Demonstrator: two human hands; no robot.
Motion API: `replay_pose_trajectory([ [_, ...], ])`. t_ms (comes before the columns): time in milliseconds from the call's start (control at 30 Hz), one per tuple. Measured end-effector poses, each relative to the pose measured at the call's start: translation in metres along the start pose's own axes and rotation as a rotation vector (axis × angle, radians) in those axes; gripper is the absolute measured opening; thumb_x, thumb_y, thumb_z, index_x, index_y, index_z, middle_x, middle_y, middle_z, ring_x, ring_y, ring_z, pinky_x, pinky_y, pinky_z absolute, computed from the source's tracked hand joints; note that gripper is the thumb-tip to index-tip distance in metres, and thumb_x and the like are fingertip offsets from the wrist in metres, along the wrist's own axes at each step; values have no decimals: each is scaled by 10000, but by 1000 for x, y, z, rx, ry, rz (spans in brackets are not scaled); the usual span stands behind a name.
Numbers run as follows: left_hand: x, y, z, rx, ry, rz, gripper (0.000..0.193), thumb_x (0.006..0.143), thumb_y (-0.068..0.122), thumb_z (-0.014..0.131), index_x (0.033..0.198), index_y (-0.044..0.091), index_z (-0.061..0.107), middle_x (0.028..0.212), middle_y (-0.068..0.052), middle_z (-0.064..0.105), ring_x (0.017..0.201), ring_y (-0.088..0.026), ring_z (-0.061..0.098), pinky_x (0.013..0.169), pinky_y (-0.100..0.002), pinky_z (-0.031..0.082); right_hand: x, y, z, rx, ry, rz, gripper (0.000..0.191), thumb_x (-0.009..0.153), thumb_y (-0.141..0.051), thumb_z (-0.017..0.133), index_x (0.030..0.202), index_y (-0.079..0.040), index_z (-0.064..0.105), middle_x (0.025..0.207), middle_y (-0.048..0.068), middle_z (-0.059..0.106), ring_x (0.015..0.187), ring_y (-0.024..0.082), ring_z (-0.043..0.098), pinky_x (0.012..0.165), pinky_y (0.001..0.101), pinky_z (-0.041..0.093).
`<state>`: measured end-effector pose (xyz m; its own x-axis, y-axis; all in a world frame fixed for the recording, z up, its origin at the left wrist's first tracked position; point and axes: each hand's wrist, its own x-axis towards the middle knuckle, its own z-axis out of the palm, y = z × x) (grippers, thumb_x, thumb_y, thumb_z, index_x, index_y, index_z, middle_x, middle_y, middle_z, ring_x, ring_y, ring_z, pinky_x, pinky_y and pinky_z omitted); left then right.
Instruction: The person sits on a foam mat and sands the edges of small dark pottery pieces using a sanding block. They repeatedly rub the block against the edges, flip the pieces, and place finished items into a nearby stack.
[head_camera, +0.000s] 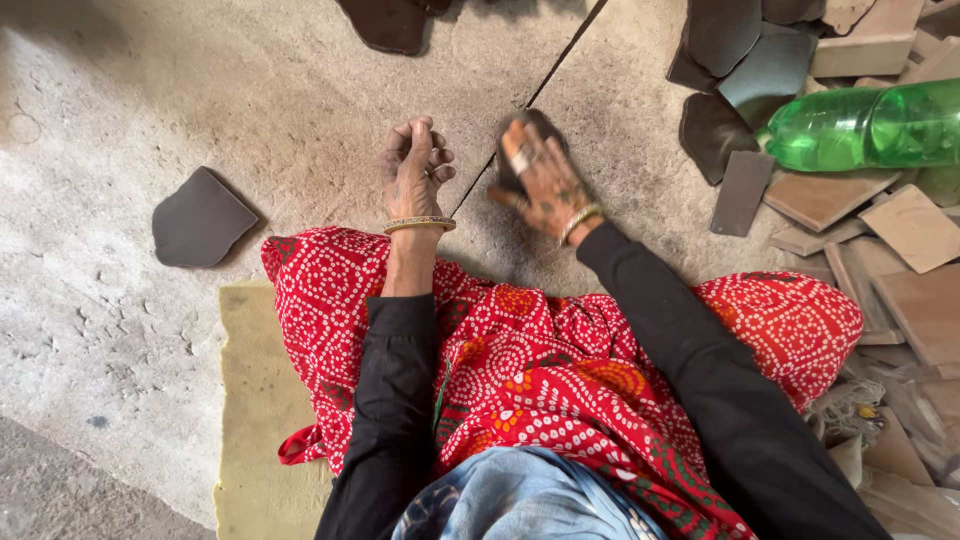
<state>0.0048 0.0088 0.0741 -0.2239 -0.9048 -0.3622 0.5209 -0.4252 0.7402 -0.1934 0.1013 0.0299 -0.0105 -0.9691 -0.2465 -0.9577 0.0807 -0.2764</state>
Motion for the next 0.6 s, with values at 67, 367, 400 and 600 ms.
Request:
replay_pose_trajectory([
  [67, 0, -1, 0, 5, -9, -4, 233, 949, 301, 744, 1040, 95, 684, 825, -18, 671, 683, -121, 666, 571, -242, 568, 1, 1, -1, 130, 93, 166, 956, 1001, -732, 237, 1667, -67, 69, 1753, 146, 18, 1629, 273, 54, 1323, 445, 73],
  [367, 1, -1, 5, 38, -34, 15, 250, 937, 307, 751, 1047, 92, 687, 835, -21, 679, 683, -118, 665, 558, -232, 561, -14, -22, -10, -19, 38, -20, 942, 1010, -681, 398, 1618, -9, 142, 1705, 185, 147, 1572, 324, 180, 1252, 504, 160],
  [400, 0, -1, 5, 48, -41, 8, 252, 941, 312, 747, 1049, 94, 684, 831, -20, 674, 680, -116, 663, 556, -229, 558, -9, -21, -15, -4, 88, 27, 922, 1038, -669, 387, 1629, -7, 137, 1713, 189, 142, 1585, 333, 173, 1268, 506, 154],
  [600, 1, 4, 0, -18, 37, 0, 251, 957, 295, 748, 1058, 78, 674, 835, -25, 656, 687, -118, 655, 561, -240, 567, -27, -38, -13, -7, 159, -44, 984, 1022, -704, 341, 1632, 25, 90, 1700, 244, 79, 1575, 345, 99, 1269, 480, 129],
])
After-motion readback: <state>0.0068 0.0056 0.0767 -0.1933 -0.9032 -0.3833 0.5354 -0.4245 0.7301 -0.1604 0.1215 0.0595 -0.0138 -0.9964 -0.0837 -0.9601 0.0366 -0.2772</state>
